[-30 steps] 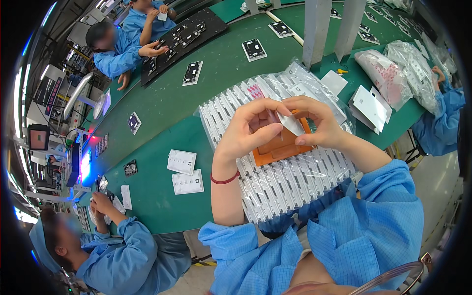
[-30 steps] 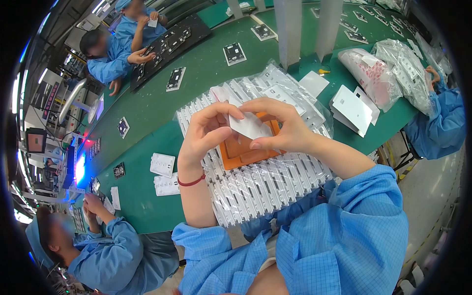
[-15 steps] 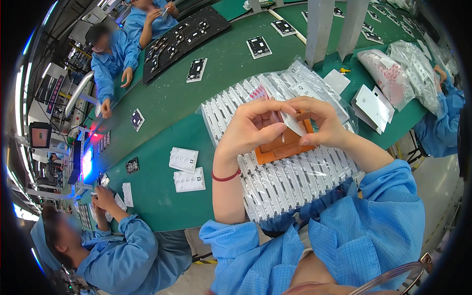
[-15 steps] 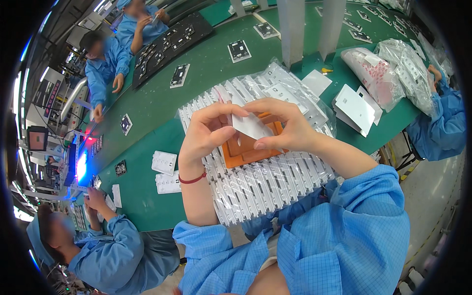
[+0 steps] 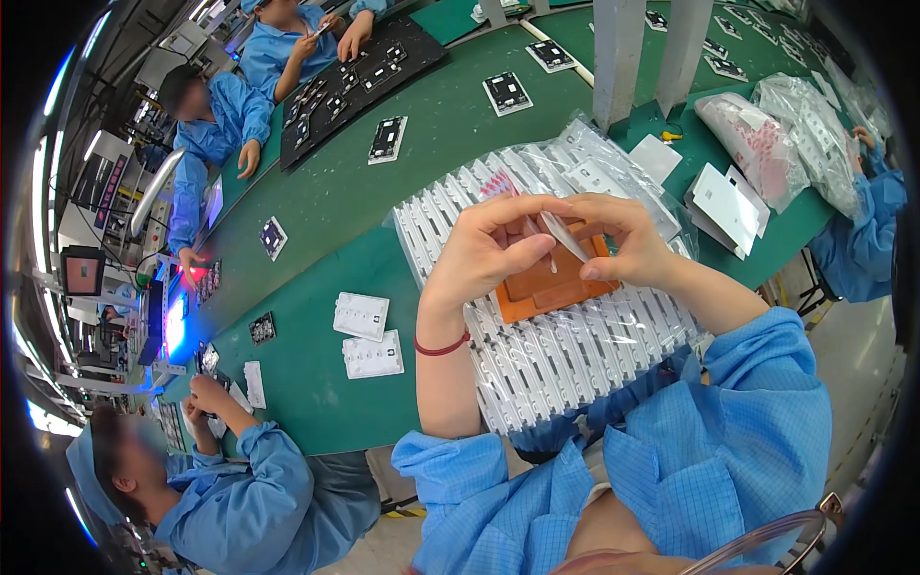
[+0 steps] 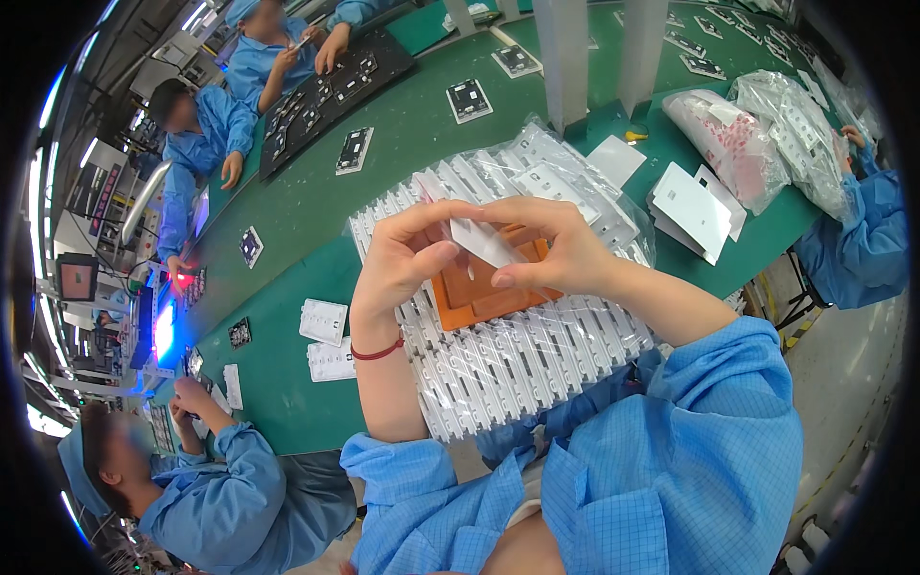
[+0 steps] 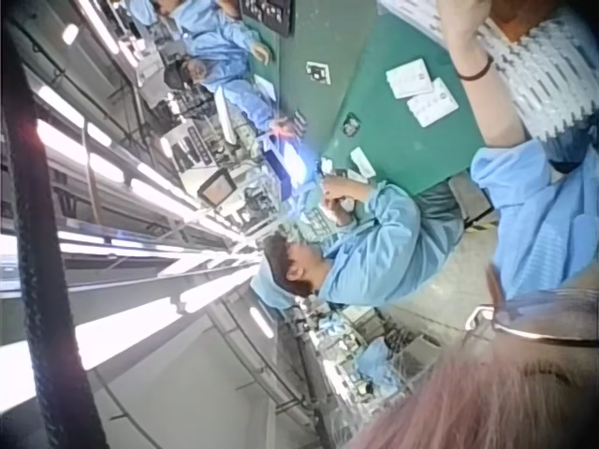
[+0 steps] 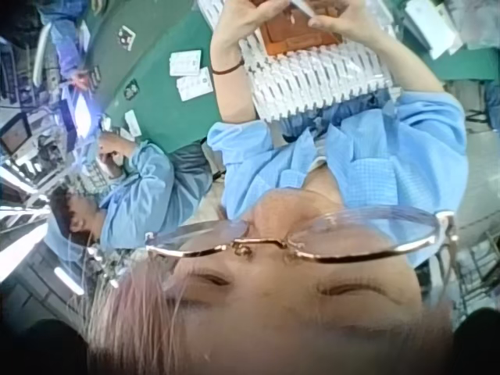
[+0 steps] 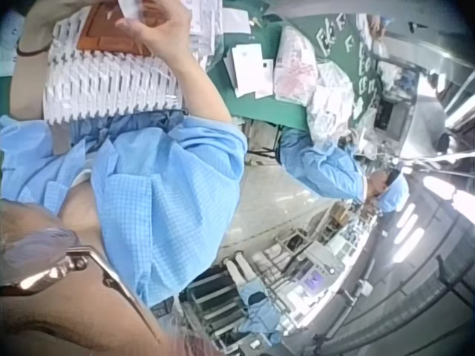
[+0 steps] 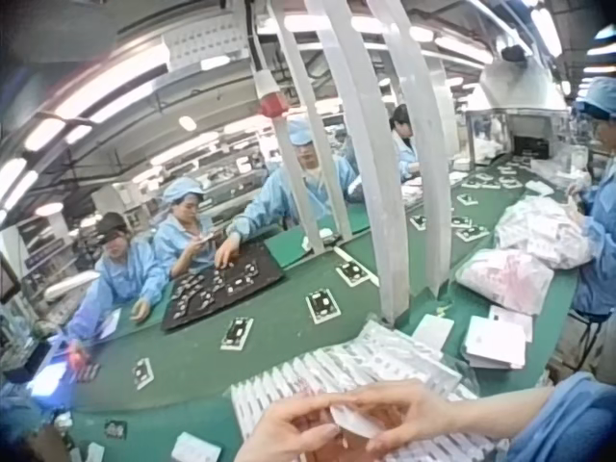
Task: Assembling small electronic components into plastic housings using an alignment jig on a production line.
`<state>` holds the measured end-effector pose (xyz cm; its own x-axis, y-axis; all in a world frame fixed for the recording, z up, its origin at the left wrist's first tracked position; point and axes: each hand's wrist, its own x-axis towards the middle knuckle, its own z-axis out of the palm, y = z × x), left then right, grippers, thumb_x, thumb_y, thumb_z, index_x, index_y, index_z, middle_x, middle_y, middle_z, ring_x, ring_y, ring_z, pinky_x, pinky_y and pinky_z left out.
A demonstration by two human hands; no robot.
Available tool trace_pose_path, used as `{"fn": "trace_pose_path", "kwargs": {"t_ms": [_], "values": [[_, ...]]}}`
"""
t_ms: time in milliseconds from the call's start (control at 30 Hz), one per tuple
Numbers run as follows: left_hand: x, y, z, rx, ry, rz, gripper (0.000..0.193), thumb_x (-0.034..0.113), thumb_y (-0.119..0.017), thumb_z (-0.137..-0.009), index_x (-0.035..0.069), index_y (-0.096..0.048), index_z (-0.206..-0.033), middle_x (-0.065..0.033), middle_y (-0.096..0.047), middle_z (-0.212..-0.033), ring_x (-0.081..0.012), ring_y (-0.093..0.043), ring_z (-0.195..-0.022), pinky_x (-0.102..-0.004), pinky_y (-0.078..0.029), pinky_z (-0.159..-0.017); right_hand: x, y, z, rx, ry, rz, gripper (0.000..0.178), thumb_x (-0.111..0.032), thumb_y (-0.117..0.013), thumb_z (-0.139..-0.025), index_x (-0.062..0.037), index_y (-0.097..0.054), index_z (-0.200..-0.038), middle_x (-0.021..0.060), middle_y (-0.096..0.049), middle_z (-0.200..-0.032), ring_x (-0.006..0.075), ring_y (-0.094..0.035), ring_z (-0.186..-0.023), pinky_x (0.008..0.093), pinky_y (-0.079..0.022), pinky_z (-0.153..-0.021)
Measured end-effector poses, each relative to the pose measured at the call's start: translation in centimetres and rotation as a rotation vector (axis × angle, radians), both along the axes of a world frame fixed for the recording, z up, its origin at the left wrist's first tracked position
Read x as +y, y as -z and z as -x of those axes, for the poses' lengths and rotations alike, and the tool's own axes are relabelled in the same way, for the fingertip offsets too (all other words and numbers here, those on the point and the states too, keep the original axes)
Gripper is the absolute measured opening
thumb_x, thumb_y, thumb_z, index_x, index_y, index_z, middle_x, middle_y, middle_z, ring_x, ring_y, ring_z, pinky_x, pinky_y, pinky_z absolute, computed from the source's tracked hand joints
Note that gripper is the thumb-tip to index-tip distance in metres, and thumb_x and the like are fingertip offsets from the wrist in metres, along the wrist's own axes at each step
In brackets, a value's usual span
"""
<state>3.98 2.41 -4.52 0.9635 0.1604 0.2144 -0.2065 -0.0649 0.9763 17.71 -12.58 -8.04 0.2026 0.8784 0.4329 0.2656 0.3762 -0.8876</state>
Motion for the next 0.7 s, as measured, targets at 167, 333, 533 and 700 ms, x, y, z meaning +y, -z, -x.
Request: {"fn": "trace_pose_path", "kwargs": {"t_ms": [167, 333, 533, 700], "values": [[-0.13, 0.01, -0.19, -0.021, 0.015, 0.031, 0.022, 0.004, -0.056, -0.082, 0.0, -0.059, -0.103, -0.0059, -0.06, -0.087, -0.0097, -0.06, -0.067, -0.0191, -0.046, -0.058, -0.03, 0.08, -0.12, 0.018, 0.003, 0.014, 0.057, -0.021, -0.075, -0.066, -0.0076, -0.052, -0.117, 0.0097, -0.055, -0.111, 0.0214, -0.055, -0.101, 0.0346, -0.049, -0.083], [-0.22, 0.02, -0.18, -0.026, 0.026, 0.084, 0.021, 0.008, -0.055, -0.085, 0.0, -0.058, -0.104, -0.0068, -0.06, -0.09, -0.0109, -0.059, -0.069, -0.0217, -0.047, -0.062, 0.02, 0.25, -0.22, 0.039, -0.006, 0.013, 0.057, -0.021, -0.075, -0.066, -0.0073, -0.052, -0.117, 0.0094, -0.055, -0.111, 0.0214, -0.055, -0.101, 0.0349, -0.048, -0.083], [-0.11, 0.21, -0.19, -0.031, 0.032, 0.049, 0.026, 0.009, -0.054, -0.086, -0.001, -0.055, -0.109, -0.0068, -0.059, -0.09, -0.0105, -0.059, -0.07, -0.022, -0.047, -0.064, 0.05, 0.29, -0.22, 0.063, -0.017, 0.024, 0.058, -0.021, -0.075, -0.067, -0.0074, -0.052, -0.118, 0.0096, -0.055, -0.111, 0.0213, -0.054, -0.102, 0.035, -0.048, -0.083], [-0.13, -0.1, 0.0, -0.01, 0.03, 0.017, 0.026, 0.009, -0.054, -0.085, -0.001, -0.054, -0.11, -0.0067, -0.06, -0.089, -0.0105, -0.059, -0.071, -0.0225, -0.047, -0.065, 0.01, 0.44, -0.14, 0.09, -0.01, 0.028, 0.06, -0.021, -0.075, -0.066, -0.0073, -0.052, -0.118, 0.0099, -0.054, -0.112, 0.0206, -0.054, -0.102, 0.0345, -0.048, -0.083]]}}
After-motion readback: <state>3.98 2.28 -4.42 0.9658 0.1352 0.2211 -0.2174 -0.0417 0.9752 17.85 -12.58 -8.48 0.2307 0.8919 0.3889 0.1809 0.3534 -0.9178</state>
